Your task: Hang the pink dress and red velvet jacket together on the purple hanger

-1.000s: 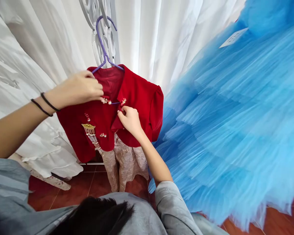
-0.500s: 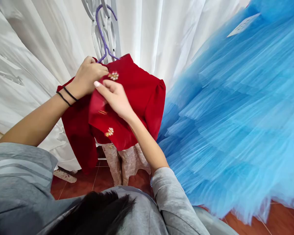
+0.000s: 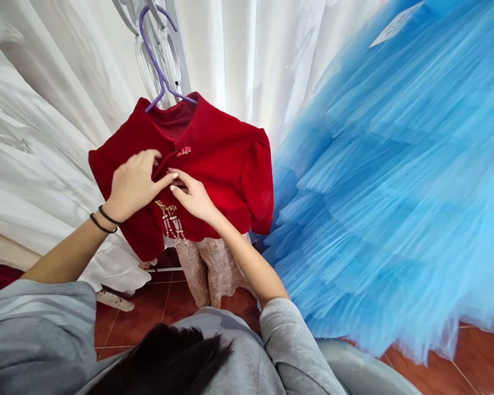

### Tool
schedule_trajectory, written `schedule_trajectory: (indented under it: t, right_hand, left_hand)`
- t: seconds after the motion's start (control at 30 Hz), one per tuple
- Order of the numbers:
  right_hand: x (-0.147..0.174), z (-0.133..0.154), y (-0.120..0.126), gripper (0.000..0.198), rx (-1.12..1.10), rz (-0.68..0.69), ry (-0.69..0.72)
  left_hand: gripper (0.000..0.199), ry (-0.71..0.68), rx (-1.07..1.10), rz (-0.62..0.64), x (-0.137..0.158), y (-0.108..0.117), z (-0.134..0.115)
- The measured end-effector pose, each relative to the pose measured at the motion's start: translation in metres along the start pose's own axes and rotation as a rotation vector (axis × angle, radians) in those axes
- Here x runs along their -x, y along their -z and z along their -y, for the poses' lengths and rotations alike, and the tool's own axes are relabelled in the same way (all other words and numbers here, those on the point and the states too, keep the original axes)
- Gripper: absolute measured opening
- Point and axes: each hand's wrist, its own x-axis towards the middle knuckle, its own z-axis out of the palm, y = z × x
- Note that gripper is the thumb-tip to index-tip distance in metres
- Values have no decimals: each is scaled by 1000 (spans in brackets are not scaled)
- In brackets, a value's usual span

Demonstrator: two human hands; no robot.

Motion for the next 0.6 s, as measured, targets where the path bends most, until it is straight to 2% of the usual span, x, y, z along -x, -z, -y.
schedule_trajectory:
  t: [0.07, 0.13, 0.23, 0.3, 0.37, 0.47, 0.53, 0.6]
  right_hand:
    - [31, -24, 0, 36, 161, -200, 18]
    - [66, -53, 2, 31, 390, -432, 13]
    - [105, -87, 14, 25, 635, -657, 28]
    - [113, -93, 26, 24, 676, -742, 79]
    - [109, -83, 38, 26, 708, -817, 169]
    - [88, -53, 48, 49, 819, -832, 263]
    - [67, -36, 48, 79, 903, -731, 215]
    - [44, -27, 48, 101, 983, -600, 102]
  left_hand:
    - [24, 25, 20, 61, 16, -9, 5]
    - [24, 31, 66, 59, 21, -10, 10]
    - [27, 47, 151, -77, 6, 2, 15]
    - [30, 70, 171, -163, -11, 9, 19]
    - [33, 82, 174, -168, -22, 8, 27]
    - [39, 10, 215, -114, -16, -10, 41]
    - [46, 13, 240, -179, 1, -27, 49]
    - [58, 140, 232, -302, 20, -42, 54]
